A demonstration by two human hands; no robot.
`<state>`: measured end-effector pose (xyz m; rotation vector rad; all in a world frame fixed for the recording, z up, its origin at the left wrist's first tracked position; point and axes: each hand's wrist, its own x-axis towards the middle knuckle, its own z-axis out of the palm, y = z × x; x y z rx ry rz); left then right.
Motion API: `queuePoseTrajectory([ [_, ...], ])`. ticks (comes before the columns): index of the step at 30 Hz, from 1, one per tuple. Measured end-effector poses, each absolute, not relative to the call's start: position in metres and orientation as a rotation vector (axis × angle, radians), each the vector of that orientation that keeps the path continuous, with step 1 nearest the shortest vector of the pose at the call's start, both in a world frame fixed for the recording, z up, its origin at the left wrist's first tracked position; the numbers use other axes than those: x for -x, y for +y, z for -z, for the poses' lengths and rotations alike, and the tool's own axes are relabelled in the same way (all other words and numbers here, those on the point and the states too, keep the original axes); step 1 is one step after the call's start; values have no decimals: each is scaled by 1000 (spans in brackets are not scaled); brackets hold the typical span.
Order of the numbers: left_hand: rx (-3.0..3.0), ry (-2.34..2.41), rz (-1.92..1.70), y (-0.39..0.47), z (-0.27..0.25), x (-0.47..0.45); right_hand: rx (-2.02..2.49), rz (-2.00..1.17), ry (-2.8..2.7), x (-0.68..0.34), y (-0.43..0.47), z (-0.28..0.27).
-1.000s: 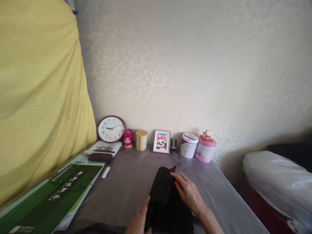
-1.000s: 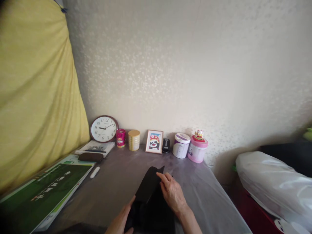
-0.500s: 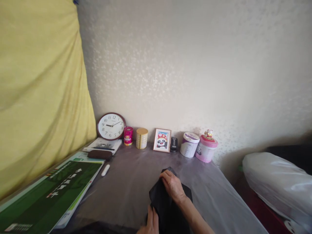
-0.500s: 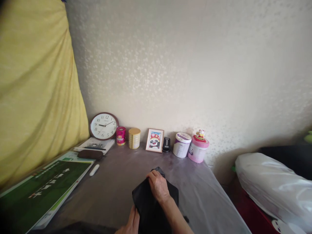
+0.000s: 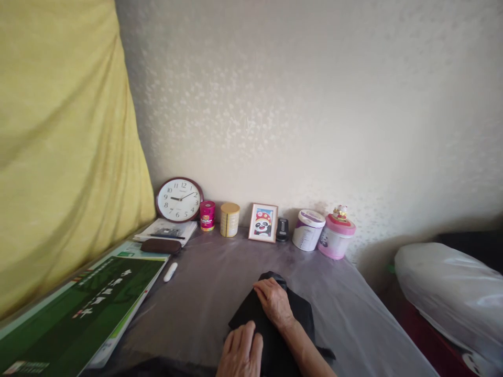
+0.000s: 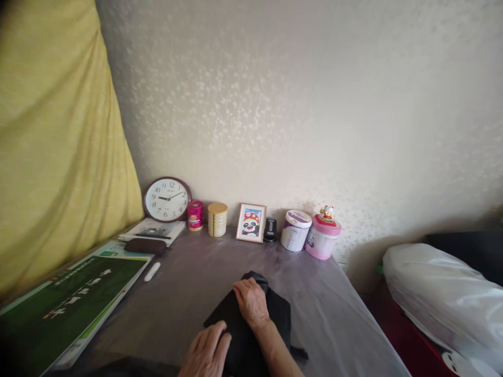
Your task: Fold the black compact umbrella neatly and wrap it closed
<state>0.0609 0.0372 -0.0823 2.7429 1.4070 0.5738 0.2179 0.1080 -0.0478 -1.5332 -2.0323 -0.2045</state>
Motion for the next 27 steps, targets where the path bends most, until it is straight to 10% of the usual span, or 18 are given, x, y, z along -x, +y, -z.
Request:
queuePoseTrajectory([
  [27, -2825, 1502, -698, 47, 144, -78, 1475, -11, -2129, -248, 117, 55],
])
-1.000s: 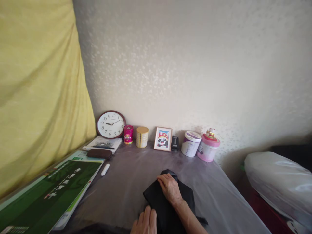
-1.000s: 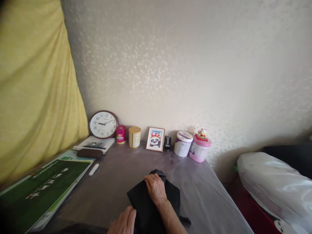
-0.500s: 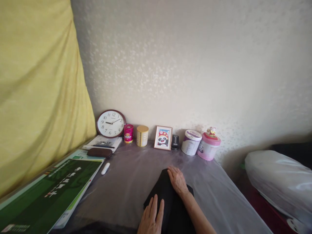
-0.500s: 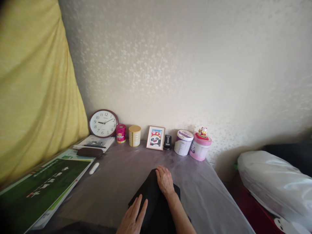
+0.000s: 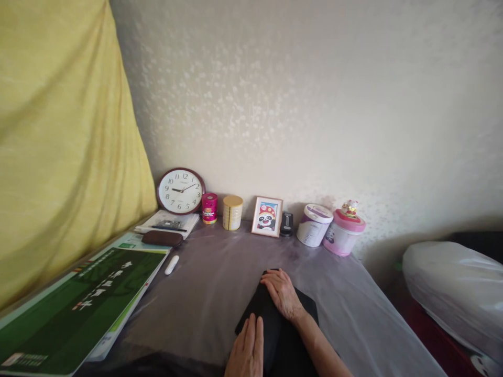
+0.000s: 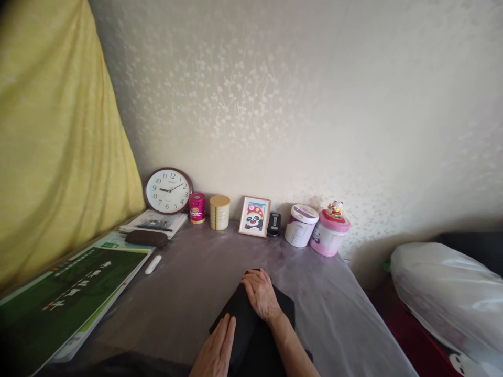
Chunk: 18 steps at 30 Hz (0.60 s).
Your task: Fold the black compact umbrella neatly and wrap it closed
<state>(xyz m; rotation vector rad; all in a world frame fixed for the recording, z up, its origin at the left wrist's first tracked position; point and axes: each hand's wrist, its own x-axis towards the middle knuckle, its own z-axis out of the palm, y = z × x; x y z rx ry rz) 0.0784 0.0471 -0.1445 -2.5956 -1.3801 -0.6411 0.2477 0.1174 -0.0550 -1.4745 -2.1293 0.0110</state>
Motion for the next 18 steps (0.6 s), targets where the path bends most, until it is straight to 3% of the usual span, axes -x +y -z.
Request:
queuePoseTrajectory([
  [6, 2692, -1448, 573, 49, 135, -74, 1740, 68, -1982, -282, 145, 59],
  [11, 3011, -1410, 425, 43, 107, -66, 1909, 154, -1534, -315, 101, 63],
  [18, 3156, -1564, 377, 26, 55, -57, 2084, -191, -1196, -322, 20, 74],
])
